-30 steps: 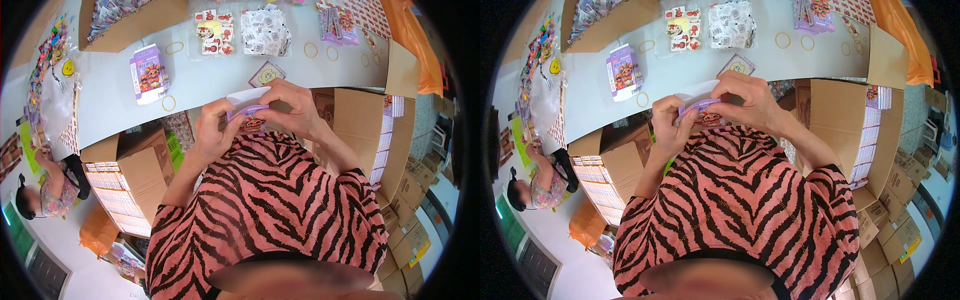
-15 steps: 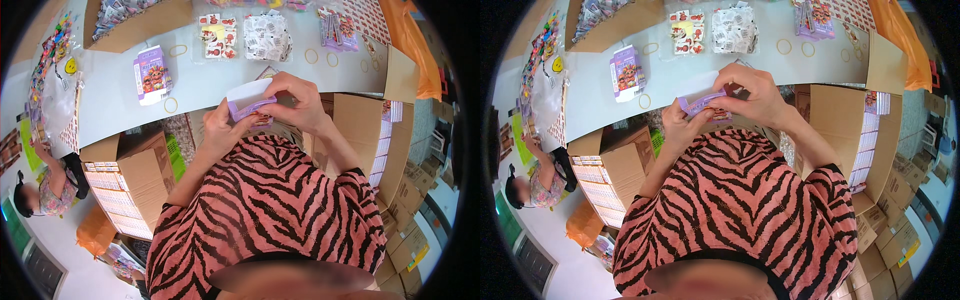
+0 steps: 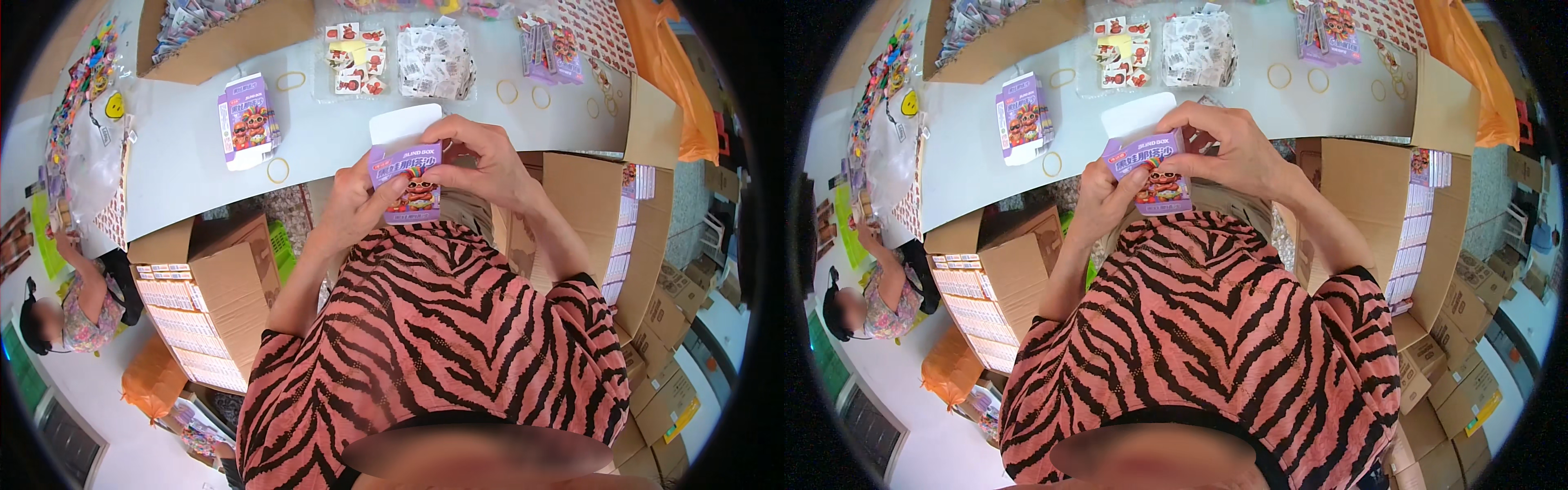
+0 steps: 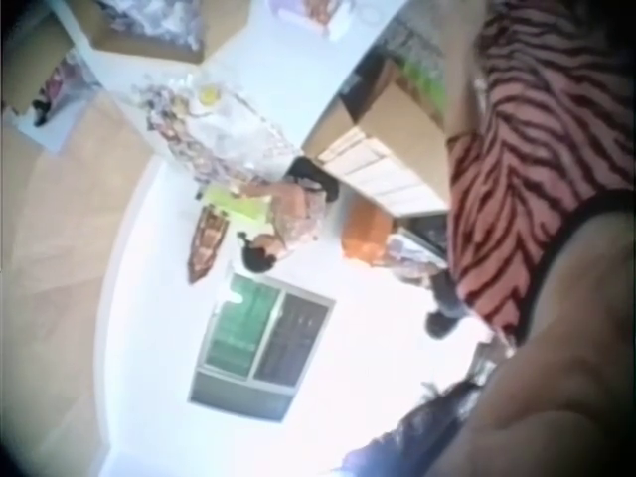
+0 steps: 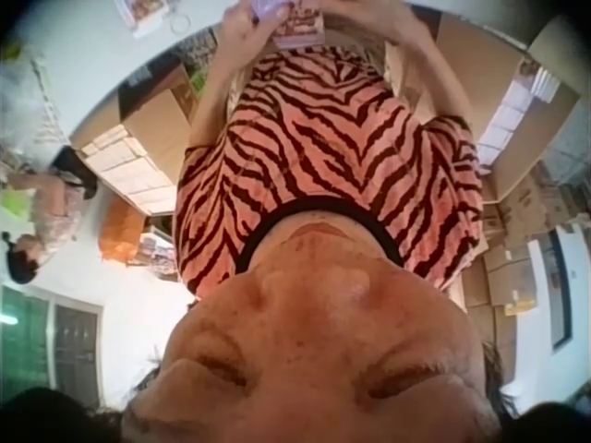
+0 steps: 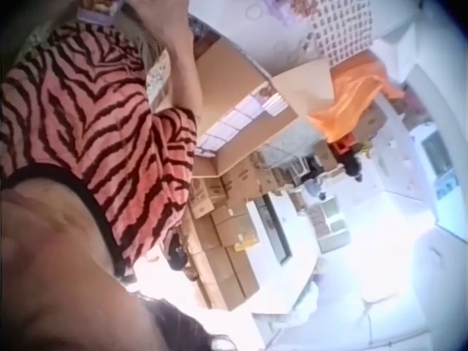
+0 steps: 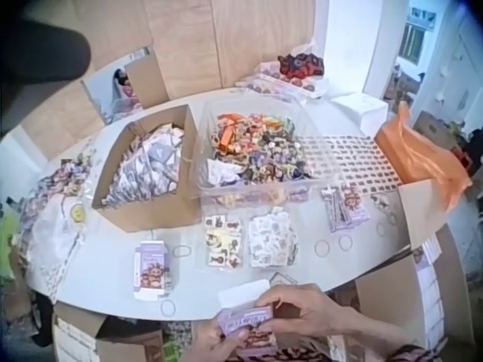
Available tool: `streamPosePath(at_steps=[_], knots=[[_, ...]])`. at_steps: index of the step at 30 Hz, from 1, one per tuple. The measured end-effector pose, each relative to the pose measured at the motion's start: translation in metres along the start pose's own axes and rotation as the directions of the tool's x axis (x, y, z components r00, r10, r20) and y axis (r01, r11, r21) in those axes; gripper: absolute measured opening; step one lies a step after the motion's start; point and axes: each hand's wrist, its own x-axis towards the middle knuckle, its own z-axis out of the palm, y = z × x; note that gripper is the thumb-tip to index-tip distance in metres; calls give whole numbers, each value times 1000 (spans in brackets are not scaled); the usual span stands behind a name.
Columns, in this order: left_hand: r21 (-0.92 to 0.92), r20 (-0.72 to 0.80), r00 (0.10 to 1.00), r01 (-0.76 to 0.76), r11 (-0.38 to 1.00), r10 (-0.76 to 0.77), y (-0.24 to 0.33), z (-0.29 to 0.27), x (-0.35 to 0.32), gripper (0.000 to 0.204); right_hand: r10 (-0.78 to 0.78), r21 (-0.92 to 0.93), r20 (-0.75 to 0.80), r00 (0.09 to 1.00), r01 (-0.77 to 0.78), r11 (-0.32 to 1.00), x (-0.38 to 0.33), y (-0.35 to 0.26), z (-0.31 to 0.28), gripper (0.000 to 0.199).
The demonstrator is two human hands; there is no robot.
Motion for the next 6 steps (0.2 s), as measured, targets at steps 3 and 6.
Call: streamPosePath(at_steps=[3,6], knots=[[-70,-15,1000,-7,998,6,-4,-1,-1,40,-46,-11,-30,998,46,999,0,4,3,30],[-119,-93,988,-134,984,124,-10,10,-3,42,-90,-99,-55,994,84,991,-1,4,6,32]])
